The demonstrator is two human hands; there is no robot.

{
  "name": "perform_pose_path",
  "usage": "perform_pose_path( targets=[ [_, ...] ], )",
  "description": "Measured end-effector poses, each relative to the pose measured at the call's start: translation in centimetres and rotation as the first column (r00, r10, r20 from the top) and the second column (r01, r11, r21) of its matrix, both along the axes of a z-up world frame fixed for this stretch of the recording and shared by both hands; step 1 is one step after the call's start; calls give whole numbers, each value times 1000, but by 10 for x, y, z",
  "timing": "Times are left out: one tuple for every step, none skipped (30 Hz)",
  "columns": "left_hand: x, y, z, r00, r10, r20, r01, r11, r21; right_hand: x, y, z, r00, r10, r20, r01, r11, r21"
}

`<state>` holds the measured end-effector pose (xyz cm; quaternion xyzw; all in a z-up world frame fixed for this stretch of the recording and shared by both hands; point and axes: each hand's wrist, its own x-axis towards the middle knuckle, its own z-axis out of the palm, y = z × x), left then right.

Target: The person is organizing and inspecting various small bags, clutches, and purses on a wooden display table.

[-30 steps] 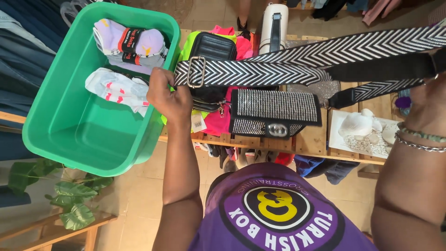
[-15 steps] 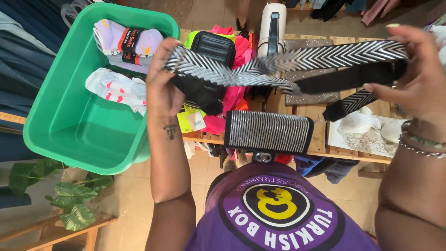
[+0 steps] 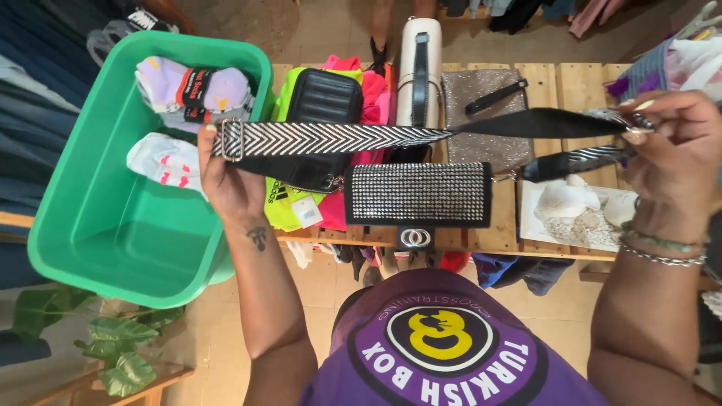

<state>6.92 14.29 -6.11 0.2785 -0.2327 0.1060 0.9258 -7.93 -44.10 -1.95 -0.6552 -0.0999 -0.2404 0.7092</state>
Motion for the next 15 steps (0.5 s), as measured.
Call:
perform_pose_path(
  targets=[
    [-2,0,2,1000,7,2,-7,997,74,1,3,-1,998,-61,21,62,997,-41],
    [-6,2,4,1000,20,5,-20,989,145,5,6,0,993,-113,45,117,990,-82],
    [-9,8,0,1000,18,3,-18,990,142,1,11,2,992,-115,44,119,989,-85],
    [-11,16,-3,997,-72,2,70,973,218,0,18,6,988,-145,56,150,981,-121],
    [-13,24,-5,987,-161,-7,156,943,292,-1,24,10,982,-174,68,182,971,-155],
    [-20,25,9,987,-158,-7,153,944,293,2,25,9,983,-170,69,179,972,-155],
    [-28,27,22,980,-201,15,172,871,461,4,25,8,971,-211,112,228,958,-175],
    [-36,28,35,969,-248,26,180,768,615,5,26,6,955,-252,154,279,941,-192],
    [-44,28,50,969,-246,26,178,767,617,6,27,5,956,-250,154,277,942,-190],
    [-51,26,64,977,-207,-45,174,662,730,7,28,5,952,-261,161,289,939,-184],
    [-58,24,79,982,-156,-108,177,539,823,8,29,4,948,-272,167,301,937,-179],
    [-62,14,91,982,-154,-105,173,542,822,8,25,2,948,-270,171,299,937,-180],
    [-65,4,102,997,38,61,-70,308,949,8,23,0,944,-287,160,310,939,-146],
    [-76,-3,111,948,191,255,-261,7,965,8,22,-4,947,-290,138,306,945,-116],
    [-79,-6,109,947,207,246,-252,5,968,4,18,-11,953,-273,130,289,950,-121]
  ],
)
